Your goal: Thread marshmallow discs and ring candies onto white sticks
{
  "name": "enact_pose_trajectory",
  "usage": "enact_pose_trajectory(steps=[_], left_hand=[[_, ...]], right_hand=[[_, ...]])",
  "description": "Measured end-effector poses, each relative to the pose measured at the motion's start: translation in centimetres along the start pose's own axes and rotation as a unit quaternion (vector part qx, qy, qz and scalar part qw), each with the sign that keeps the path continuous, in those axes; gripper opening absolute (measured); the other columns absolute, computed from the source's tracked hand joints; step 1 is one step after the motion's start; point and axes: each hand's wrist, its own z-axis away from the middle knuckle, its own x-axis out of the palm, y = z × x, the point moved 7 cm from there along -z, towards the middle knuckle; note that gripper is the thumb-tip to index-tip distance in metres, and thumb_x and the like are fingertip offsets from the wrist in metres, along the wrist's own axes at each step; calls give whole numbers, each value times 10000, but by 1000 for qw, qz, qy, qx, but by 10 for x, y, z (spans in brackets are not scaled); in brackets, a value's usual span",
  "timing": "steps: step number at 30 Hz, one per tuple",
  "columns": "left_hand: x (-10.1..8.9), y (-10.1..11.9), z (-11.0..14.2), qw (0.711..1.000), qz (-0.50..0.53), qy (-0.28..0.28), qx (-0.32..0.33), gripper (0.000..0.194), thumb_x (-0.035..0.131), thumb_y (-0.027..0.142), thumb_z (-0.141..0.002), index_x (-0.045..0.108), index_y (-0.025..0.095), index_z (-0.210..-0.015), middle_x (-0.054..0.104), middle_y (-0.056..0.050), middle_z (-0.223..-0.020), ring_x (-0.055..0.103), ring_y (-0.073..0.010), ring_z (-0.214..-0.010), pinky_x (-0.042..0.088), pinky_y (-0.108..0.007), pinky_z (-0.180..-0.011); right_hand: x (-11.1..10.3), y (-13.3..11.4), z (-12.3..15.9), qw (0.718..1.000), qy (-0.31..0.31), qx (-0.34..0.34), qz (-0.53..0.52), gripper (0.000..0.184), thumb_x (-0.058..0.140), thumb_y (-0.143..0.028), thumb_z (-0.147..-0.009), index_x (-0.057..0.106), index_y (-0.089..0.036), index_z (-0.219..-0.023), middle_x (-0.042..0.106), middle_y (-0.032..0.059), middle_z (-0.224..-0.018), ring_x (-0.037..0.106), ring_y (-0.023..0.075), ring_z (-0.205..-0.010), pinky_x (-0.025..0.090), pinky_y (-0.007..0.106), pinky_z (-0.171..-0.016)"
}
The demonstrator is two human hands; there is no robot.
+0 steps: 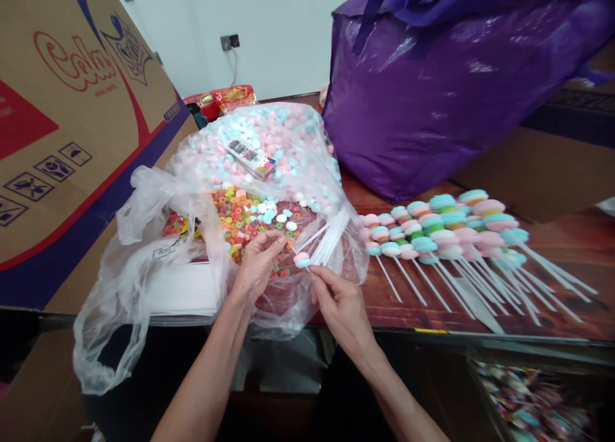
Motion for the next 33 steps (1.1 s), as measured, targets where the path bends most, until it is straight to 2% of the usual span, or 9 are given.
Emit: enact_pose_trajectory(steps=[8,14,22,26,33], left_hand=[[1,3,7,1000,-18,-22,-12,353,905,258,-582,668,150,-821,681,27,-736,638,-81,-661,522,-196,-664],[-3,-7,14,996,31,-36,-81,286,851,223,-682,686,138,-900,749,-49,-824,719,-159,-794,563,-269,-778],[1,-19,23,982,138,33,-127,102,750,151,-794,678,130,-863,775,-95,-920,747,-225,-940,571,-372,-926],[4,-26,30,973,168,59,-146,74,712,165,-826,678,131,-882,776,-107,-973,742,-213,-972,572,-314,-892],[6,-32,38,970,172,86,-149,76,665,197,-846,684,129,-873,774,-102,-914,742,-206,-955,577,-245,-784]], right_hand=[[-2,-6,0,999,-4,-33,43,316,500,-330,-941,750,-140,-901,500,-35,-545,457,110,-492,370,220,-507],[1,-17,3,995,-6,-83,50,281,490,-284,-966,686,-147,-820,474,-54,-551,429,84,-481,353,200,-512],[11,-17,5,993,12,-92,68,248,485,-253,-968,652,-154,-815,487,-54,-579,424,80,-502,341,193,-515],[13,-13,8,994,18,-89,60,242,478,-249,-975,646,-162,-825,514,-49,-602,447,84,-518,351,193,-526],[16,-18,12,985,41,-123,115,246,449,-192,-972,637,-166,-816,570,-26,-612,522,96,-518,366,203,-547]])
